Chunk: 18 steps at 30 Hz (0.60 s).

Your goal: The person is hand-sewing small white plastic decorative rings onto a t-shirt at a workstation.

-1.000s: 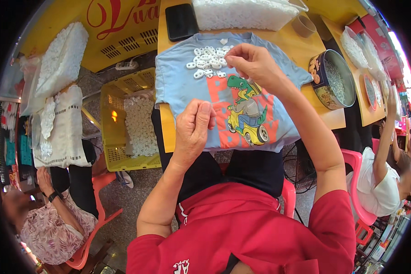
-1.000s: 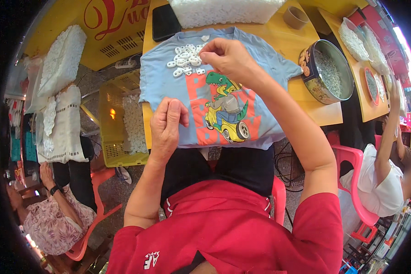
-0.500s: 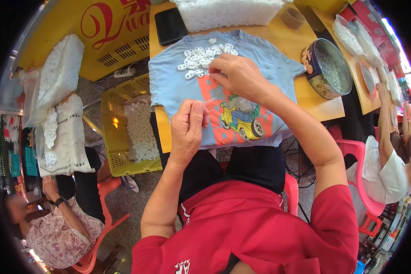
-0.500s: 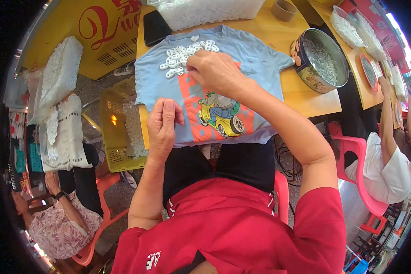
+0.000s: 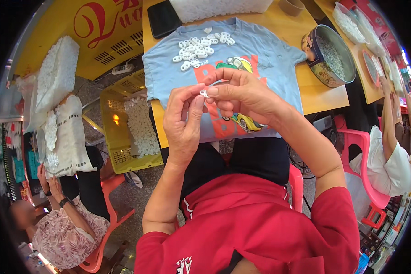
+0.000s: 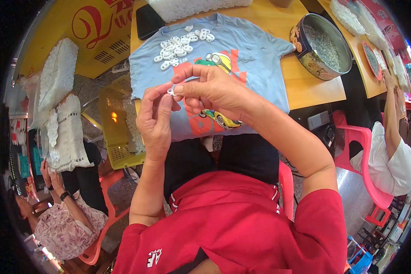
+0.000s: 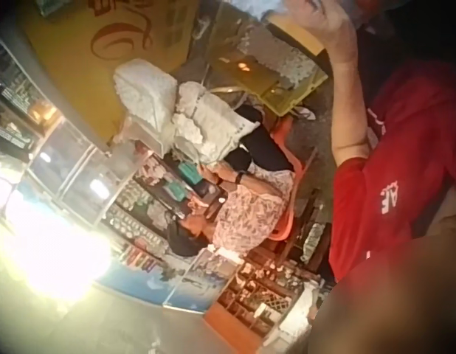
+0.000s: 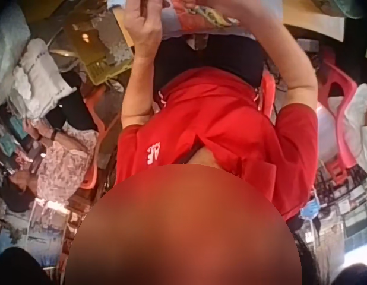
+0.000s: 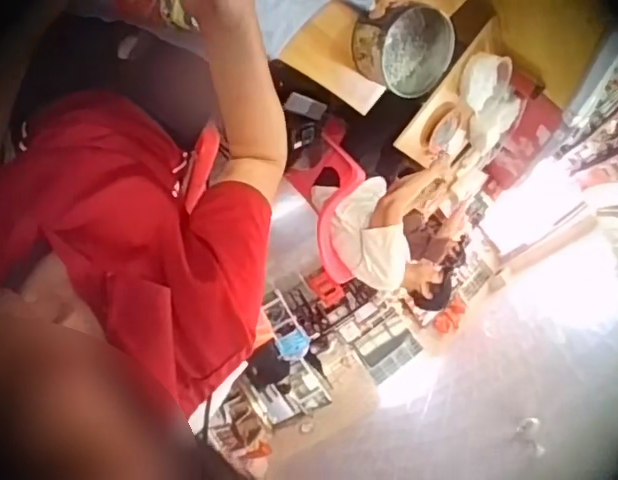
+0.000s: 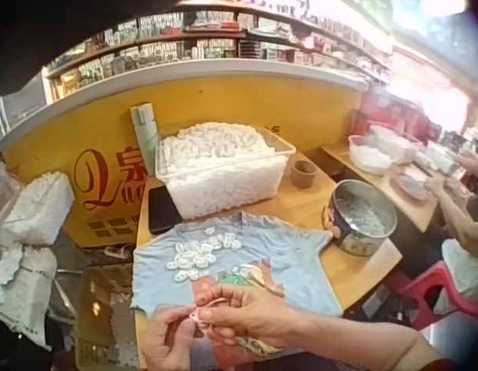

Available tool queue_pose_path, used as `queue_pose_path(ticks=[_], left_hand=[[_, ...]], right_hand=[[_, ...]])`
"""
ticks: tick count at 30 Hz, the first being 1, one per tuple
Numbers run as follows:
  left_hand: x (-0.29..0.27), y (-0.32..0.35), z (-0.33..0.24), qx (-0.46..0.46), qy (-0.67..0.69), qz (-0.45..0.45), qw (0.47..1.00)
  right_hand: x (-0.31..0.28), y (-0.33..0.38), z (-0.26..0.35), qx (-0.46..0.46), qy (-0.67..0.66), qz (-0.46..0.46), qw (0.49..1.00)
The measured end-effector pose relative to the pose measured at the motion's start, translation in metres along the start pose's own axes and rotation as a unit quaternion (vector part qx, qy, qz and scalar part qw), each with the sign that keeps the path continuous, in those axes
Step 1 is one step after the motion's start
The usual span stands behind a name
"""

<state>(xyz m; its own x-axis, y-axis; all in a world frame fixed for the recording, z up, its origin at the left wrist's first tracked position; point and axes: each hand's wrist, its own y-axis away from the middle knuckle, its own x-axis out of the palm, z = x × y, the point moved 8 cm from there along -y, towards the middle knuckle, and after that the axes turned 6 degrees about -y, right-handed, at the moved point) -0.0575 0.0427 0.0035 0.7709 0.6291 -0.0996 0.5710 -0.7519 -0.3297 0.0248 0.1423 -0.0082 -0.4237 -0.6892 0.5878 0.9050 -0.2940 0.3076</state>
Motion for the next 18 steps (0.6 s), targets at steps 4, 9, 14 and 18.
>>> queue_pose_path(ticks=[4, 9, 14, 18], left_hand=[[0.003, 0.001, 0.011, -0.064, 0.148, 0.029, 0.986], [0.003, 0.001, 0.011, -0.080, 0.190, 0.029, 0.978], [0.006, -0.001, 0.004, -0.080, 0.056, 0.076, 0.992], [0.008, 0.000, 0.000, -0.067, 0.019, 0.101, 0.992]], right_hand=[[0.002, 0.003, -0.011, 0.047, -0.105, 0.039, 0.993], [0.004, 0.007, -0.008, 0.022, -0.074, 0.037, 0.996], [0.000, 0.018, 0.014, -0.146, 0.209, -0.016, 0.967], [-0.003, 0.021, 0.014, -0.181, 0.270, -0.029, 0.945]])
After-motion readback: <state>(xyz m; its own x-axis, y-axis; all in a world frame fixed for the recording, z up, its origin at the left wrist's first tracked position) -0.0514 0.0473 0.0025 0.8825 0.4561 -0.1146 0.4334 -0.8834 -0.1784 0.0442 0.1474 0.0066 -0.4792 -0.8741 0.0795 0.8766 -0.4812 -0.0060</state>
